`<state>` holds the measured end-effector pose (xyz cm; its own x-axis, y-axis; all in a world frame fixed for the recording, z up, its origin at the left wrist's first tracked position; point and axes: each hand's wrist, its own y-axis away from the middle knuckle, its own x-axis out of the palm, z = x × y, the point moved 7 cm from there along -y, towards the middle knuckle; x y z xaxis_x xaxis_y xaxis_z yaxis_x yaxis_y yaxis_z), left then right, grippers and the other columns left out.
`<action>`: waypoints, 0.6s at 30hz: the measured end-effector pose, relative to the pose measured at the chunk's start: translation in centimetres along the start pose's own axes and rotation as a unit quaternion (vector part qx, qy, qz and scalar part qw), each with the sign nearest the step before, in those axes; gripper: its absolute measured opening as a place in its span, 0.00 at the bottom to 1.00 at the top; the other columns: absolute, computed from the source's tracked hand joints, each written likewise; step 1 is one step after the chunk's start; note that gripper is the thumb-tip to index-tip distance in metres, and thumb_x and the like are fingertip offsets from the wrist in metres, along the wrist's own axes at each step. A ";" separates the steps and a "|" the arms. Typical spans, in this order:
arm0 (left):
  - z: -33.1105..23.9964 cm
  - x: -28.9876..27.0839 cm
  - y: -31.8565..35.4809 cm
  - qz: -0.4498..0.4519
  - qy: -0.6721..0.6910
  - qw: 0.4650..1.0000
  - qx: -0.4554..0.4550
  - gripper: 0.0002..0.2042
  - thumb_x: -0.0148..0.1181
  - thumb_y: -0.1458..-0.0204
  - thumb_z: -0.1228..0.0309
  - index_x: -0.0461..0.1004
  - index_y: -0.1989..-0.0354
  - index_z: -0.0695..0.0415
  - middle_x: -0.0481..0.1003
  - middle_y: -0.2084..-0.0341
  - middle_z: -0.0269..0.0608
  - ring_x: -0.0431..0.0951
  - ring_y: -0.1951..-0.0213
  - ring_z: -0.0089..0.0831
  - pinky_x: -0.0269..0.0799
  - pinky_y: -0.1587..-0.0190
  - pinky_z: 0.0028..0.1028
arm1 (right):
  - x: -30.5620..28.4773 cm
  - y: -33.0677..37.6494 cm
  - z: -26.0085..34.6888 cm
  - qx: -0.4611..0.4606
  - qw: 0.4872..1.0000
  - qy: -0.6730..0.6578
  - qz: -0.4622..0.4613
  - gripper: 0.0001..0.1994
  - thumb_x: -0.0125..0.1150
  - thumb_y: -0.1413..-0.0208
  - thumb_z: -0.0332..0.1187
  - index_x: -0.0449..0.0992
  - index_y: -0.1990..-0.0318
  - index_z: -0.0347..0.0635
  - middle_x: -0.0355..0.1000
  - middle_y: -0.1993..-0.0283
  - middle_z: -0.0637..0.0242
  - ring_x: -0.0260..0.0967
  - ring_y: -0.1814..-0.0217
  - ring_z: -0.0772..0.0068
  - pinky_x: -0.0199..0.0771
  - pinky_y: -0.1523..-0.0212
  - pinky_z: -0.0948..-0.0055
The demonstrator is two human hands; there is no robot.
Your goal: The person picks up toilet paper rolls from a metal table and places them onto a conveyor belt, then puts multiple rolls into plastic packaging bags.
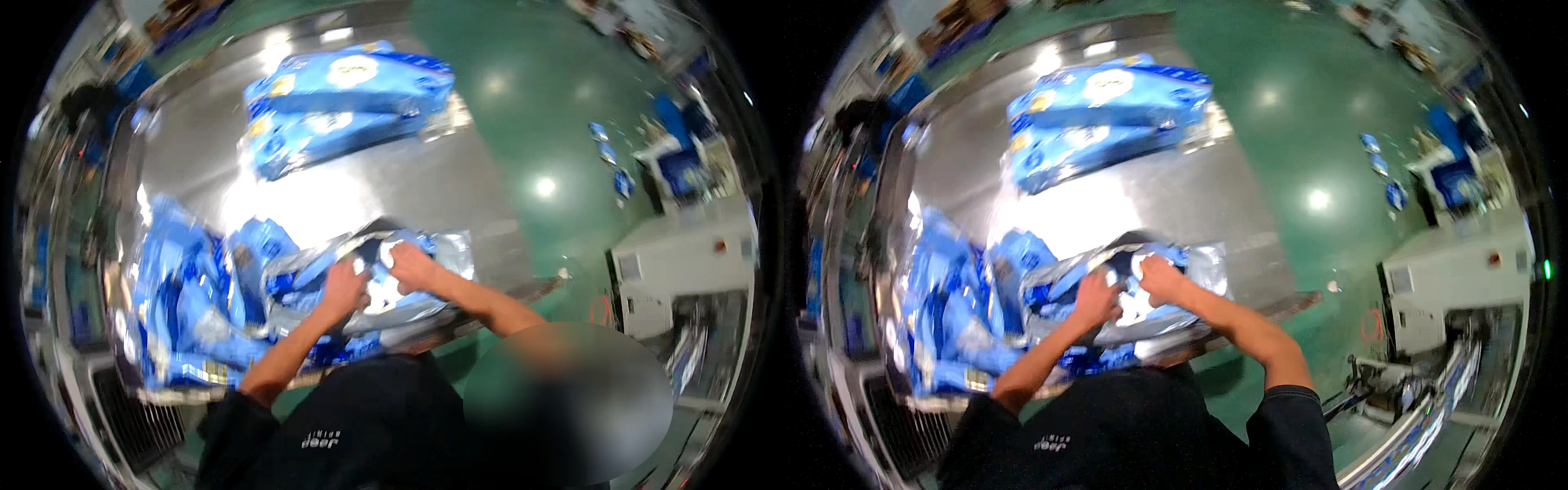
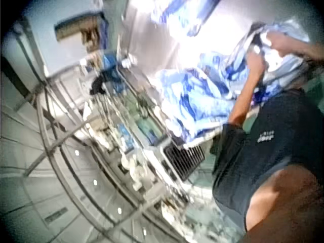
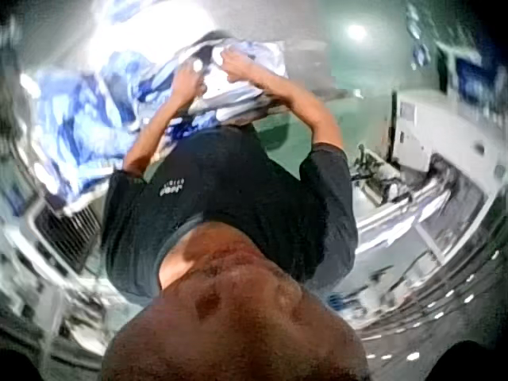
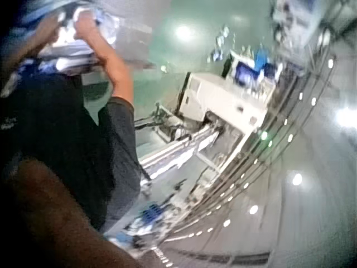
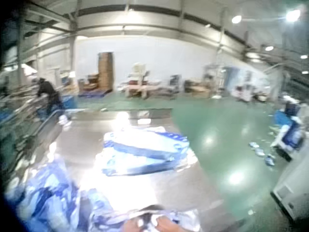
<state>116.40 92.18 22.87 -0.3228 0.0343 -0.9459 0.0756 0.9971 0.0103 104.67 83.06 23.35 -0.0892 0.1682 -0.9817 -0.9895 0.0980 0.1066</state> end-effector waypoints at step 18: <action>-10.1 -17.4 7.1 -0.196 0.182 0.963 0.025 0.18 0.75 0.52 0.61 0.80 0.60 0.62 0.70 0.72 0.47 0.71 0.68 0.41 0.69 0.65 0.42 | -3.5 39.6 17.2 0.514 0.341 -0.517 -0.593 0.18 0.56 0.31 0.33 0.76 0.38 0.38 0.77 0.43 0.65 0.72 0.42 0.73 0.73 0.41 0.71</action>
<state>113.04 99.36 42.70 -0.6445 -0.3131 -0.6976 -0.0771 0.9343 -0.3482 67.74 103.26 33.72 0.9187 -0.3840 0.0929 0.3514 0.9016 0.2523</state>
